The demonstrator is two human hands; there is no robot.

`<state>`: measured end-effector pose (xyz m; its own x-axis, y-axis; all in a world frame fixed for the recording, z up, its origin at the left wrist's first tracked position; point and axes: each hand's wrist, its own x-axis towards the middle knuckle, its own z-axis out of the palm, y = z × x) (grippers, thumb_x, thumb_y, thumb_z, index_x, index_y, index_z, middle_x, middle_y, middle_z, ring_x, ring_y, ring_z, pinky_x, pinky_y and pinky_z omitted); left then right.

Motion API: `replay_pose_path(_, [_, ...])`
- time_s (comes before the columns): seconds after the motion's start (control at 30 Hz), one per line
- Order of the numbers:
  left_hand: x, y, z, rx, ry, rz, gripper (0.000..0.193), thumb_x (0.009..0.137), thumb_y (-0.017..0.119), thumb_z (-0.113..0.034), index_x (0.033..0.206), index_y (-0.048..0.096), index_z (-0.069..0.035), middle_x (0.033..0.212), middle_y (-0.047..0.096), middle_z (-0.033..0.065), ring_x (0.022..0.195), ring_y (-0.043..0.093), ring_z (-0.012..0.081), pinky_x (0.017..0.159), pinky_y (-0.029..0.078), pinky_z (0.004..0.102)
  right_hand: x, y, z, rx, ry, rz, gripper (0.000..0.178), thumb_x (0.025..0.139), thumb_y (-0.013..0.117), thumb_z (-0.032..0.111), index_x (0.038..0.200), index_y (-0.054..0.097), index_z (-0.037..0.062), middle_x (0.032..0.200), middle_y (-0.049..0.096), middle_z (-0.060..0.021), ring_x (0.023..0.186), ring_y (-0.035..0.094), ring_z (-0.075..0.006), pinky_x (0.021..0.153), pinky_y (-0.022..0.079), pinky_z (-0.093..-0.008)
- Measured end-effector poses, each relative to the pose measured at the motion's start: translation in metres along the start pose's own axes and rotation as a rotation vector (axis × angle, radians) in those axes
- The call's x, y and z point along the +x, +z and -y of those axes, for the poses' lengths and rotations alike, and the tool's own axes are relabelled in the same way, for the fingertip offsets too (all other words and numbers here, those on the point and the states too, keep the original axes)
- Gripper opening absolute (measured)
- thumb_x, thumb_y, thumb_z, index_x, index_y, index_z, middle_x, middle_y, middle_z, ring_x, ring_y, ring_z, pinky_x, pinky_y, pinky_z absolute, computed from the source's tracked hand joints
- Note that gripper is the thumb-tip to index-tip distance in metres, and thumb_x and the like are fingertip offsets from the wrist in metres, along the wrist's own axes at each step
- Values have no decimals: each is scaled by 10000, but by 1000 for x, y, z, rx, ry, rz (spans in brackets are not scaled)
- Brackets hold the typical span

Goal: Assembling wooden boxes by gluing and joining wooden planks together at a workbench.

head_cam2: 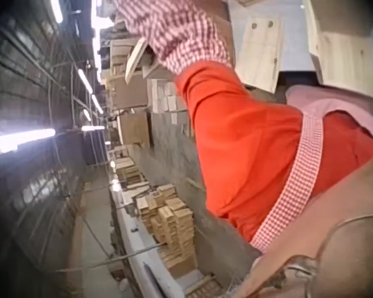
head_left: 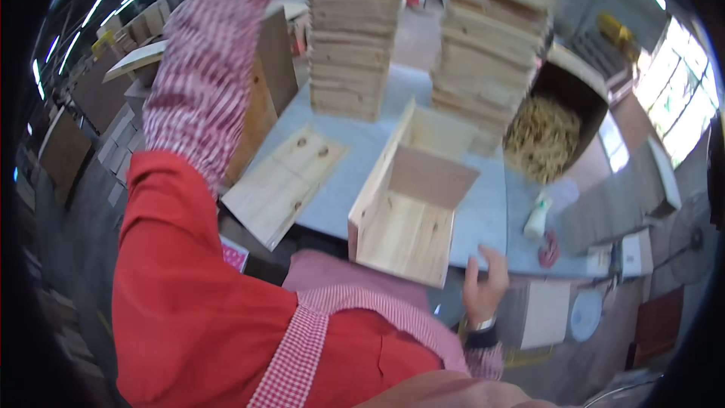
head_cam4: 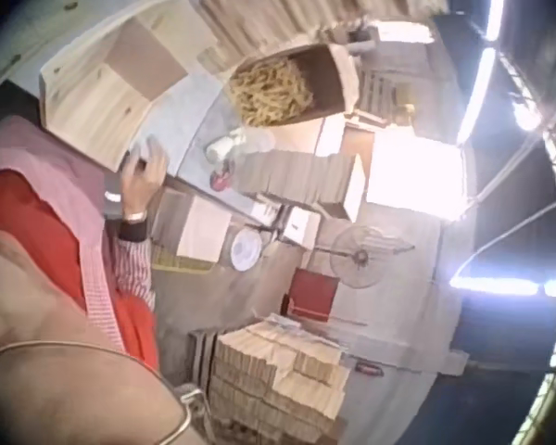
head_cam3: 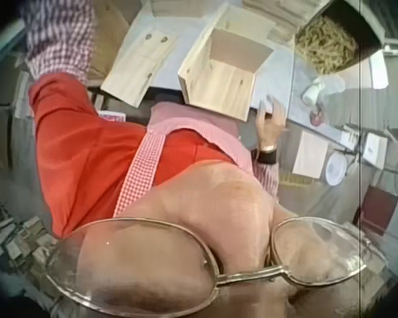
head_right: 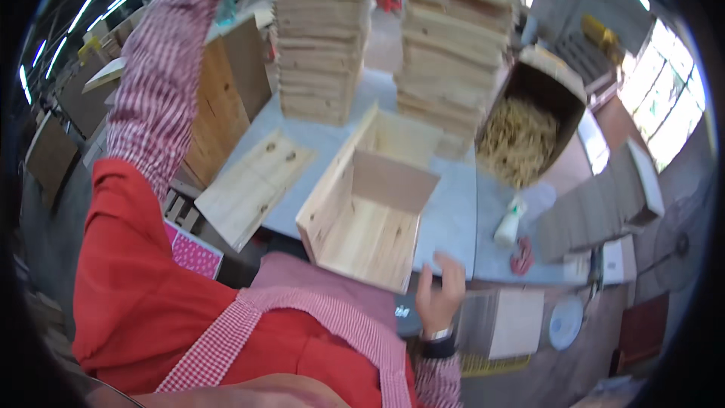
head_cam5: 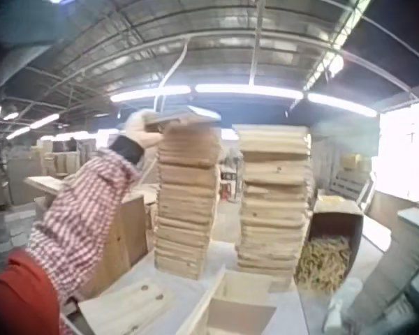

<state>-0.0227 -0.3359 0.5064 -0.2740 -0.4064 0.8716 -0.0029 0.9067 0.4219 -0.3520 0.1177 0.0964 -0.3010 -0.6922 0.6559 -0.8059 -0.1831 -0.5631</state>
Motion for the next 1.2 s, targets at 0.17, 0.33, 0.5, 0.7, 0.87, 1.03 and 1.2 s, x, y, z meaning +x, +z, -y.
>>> replay_pose_path(0.17, [-180,82,-156,-1044,-304,-481,230,888,564,-113,1085,587,3,952,659,110,928,629,228,818,519,357,65,32,67,328,-248,163,734,737,752,128,1371,411,-17,1286,544,-181,1150,559,-281,946,444,-359])
replay_pose_path(0.33, [-275,209,-203,-1233,-572,-146,315,897,583,-129,1166,547,31,1062,645,102,954,614,186,833,507,316,104,58,118,1080,-293,-104,930,751,783,322,1458,259,22,1437,386,-179,1258,456,-286,1061,354,-395])
replay_pose_path(0.5, [-330,275,-235,-1406,-737,65,365,878,648,-118,1202,542,14,1078,631,80,935,627,202,821,518,328,70,43,118,1699,271,-403,822,800,717,350,1428,298,25,1435,372,-154,1278,414,-264,1088,302,-377])
replay_pose_path(0.7, [-354,267,-198,-1267,-1214,845,334,904,618,-110,1203,558,28,1084,629,84,924,629,152,820,529,268,39,-26,55,1439,337,-539,499,855,654,110,1292,474,-50,1262,555,-133,1133,540,-244,990,417,-337])
replay_pose_path(0.87, [-306,225,-104,-585,-799,623,310,928,605,-215,1190,614,-50,1097,638,44,996,611,132,839,505,290,-27,-49,-55,323,392,-614,463,841,640,50,1259,486,-75,1201,576,-165,1074,580,-252,923,474,-355])
replay_pose_path(1.03, [-280,216,40,-161,-925,488,360,956,561,-278,1278,560,-117,1262,541,12,1148,531,151,937,461,330,-31,-44,-55,357,521,-382,468,839,658,55,1249,476,-79,1173,587,-156,1056,584,-229,906,462,-338])
replay_pose_path(1.2, [-281,253,85,-72,-1212,559,424,954,563,-281,1352,503,-146,1290,522,8,1115,546,155,875,494,325,-31,-25,-63,444,559,-116,464,837,654,52,1242,473,-82,1145,592,-152,1037,592,-221,885,468,-327])
